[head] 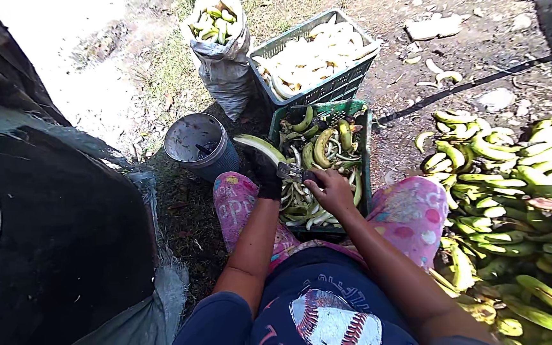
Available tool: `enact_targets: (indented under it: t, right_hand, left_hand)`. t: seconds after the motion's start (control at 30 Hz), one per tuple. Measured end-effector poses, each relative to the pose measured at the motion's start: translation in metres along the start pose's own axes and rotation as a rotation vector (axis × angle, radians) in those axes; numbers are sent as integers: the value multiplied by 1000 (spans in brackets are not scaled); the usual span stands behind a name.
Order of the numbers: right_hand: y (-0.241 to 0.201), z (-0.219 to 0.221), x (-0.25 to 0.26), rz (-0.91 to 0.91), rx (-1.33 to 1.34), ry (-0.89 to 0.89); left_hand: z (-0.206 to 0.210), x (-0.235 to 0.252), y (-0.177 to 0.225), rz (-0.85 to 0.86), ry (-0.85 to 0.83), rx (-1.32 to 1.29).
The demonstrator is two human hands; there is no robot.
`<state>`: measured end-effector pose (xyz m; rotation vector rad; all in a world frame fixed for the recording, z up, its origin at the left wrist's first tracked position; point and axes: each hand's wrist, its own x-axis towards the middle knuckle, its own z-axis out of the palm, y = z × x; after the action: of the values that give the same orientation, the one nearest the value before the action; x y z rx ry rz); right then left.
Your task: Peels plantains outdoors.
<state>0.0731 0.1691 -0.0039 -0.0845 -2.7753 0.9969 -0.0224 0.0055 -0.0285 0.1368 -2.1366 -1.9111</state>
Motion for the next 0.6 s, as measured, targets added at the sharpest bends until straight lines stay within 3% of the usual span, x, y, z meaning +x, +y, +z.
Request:
enact_targets:
  t: [0.07, 0.1, 0.23, 0.33, 0.43, 0.53, 0.6]
  right_hand:
    - [2, -3, 6, -31, -22, 42]
    - [5, -8, 16, -52, -43, 58]
    - [22, -37, 75, -48, -135, 98]
    - [14, -52, 93, 16, -180, 53]
    - [4, -38, 69, -23, -149, 56]
    - [-2, -4, 22, -44, -76, 137]
    - [-6, 7, 6, -35, -73, 201]
  left_hand:
    - [5, 1, 6, 91, 29, 58]
    - [6, -5, 19, 46, -33, -12]
    - [-18, -20, 19, -66, -546, 95]
    - [-29, -20, 17, -201, -694, 118]
    - [-22, -12, 7, -204, -490, 22]
    - [17, 4, 16, -162, -1, -222]
    - [20, 8, 19, -91, 143, -17]
